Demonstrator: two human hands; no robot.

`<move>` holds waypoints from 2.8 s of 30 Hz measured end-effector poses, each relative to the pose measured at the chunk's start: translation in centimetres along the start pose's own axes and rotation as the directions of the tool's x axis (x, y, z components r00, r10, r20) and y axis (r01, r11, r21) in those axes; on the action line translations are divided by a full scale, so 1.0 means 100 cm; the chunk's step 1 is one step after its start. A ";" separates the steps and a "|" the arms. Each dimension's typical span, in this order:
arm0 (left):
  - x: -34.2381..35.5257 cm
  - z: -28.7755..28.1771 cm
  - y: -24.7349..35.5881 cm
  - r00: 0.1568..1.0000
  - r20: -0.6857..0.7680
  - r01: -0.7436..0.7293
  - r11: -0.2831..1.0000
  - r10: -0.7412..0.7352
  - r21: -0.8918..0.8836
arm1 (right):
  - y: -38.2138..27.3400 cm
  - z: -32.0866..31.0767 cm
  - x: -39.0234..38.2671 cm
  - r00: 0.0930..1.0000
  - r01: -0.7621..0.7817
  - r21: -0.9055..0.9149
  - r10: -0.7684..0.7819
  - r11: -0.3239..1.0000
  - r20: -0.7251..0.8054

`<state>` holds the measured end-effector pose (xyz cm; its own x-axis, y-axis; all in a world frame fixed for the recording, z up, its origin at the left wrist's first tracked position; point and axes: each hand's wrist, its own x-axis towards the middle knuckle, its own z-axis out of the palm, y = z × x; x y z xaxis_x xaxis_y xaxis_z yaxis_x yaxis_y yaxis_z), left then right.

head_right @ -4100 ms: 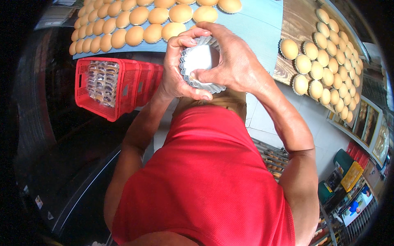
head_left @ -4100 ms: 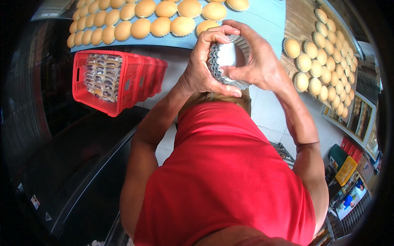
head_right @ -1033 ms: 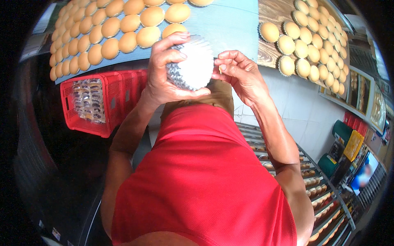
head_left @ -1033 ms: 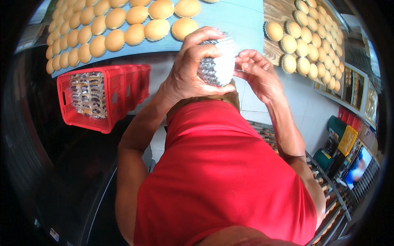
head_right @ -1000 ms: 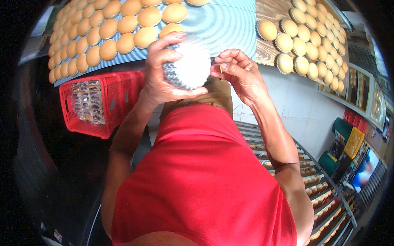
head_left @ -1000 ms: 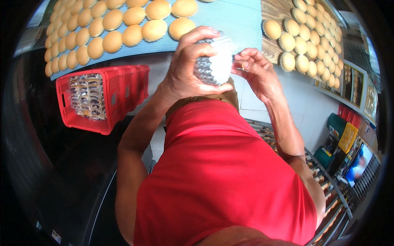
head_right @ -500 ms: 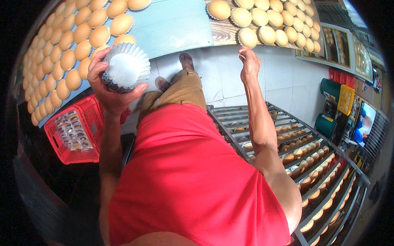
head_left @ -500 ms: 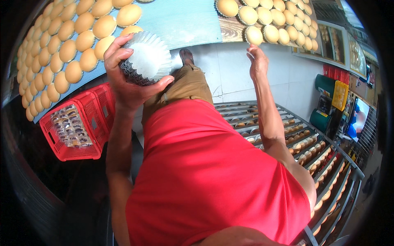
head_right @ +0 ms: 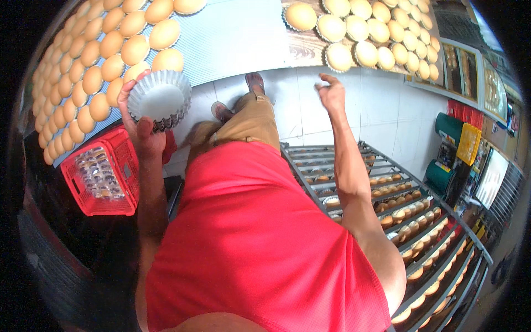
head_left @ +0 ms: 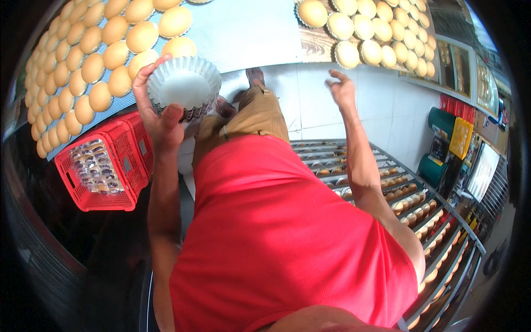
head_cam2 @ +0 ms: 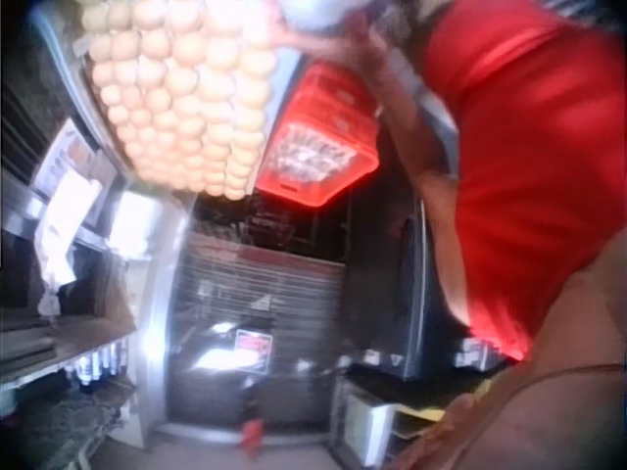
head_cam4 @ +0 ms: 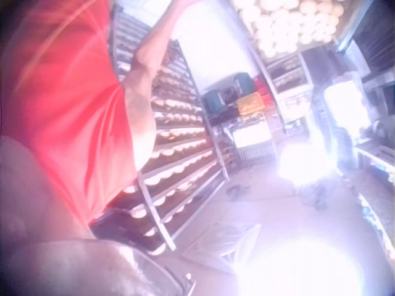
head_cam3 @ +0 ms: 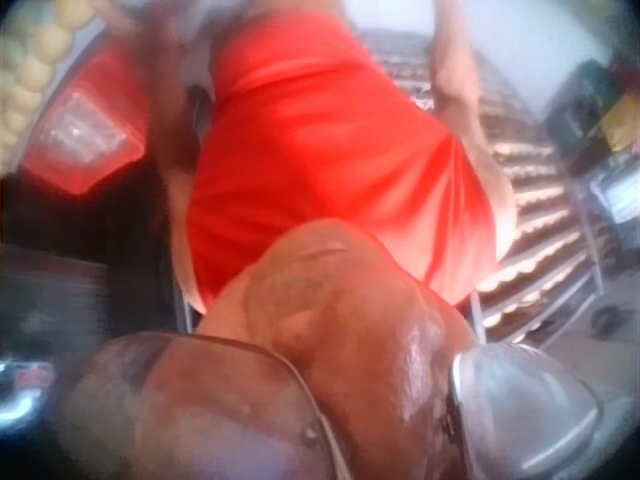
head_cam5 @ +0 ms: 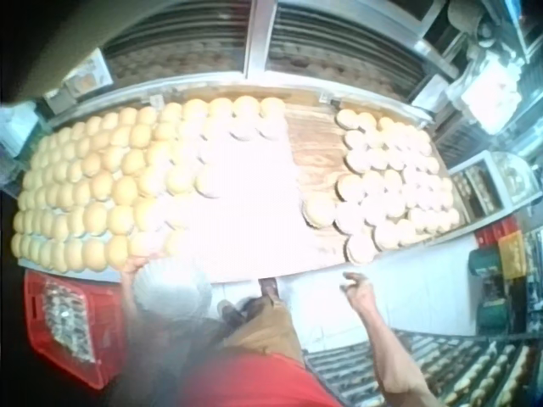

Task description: The person places small round pastries into metal tart molds by hand one at a time.

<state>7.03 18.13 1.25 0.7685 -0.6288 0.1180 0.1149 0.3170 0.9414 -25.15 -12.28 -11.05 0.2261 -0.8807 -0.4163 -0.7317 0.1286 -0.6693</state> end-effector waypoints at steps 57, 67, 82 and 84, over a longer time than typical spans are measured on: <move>0.003 0.018 -0.077 0.999 0.028 -0.027 0.990 0.032 -0.140 | -0.253 0.111 0.044 0.683 0.728 -0.322 -0.599 0.605 0.417; 0.028 0.040 -0.032 0.895 0.327 -0.372 0.913 0.304 0.170 | -0.221 0.037 -0.083 0.690 0.533 0.321 -0.622 0.783 0.371; 0.008 0.021 0.012 0.796 0.295 -0.603 0.734 0.528 0.313 | -0.275 0.094 -0.151 0.500 0.520 0.474 -0.703 0.711 0.505; 0.004 0.019 0.013 0.790 0.266 -0.612 0.731 0.552 0.302 | -0.271 0.094 -0.153 0.519 0.534 0.473 -0.713 0.701 0.471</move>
<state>6.33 16.96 3.11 0.5036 -0.5104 0.6971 -0.5765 0.4024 0.7111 -2.74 2.00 7.73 0.9421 -0.3340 -0.0284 -0.0881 -0.1649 -0.9824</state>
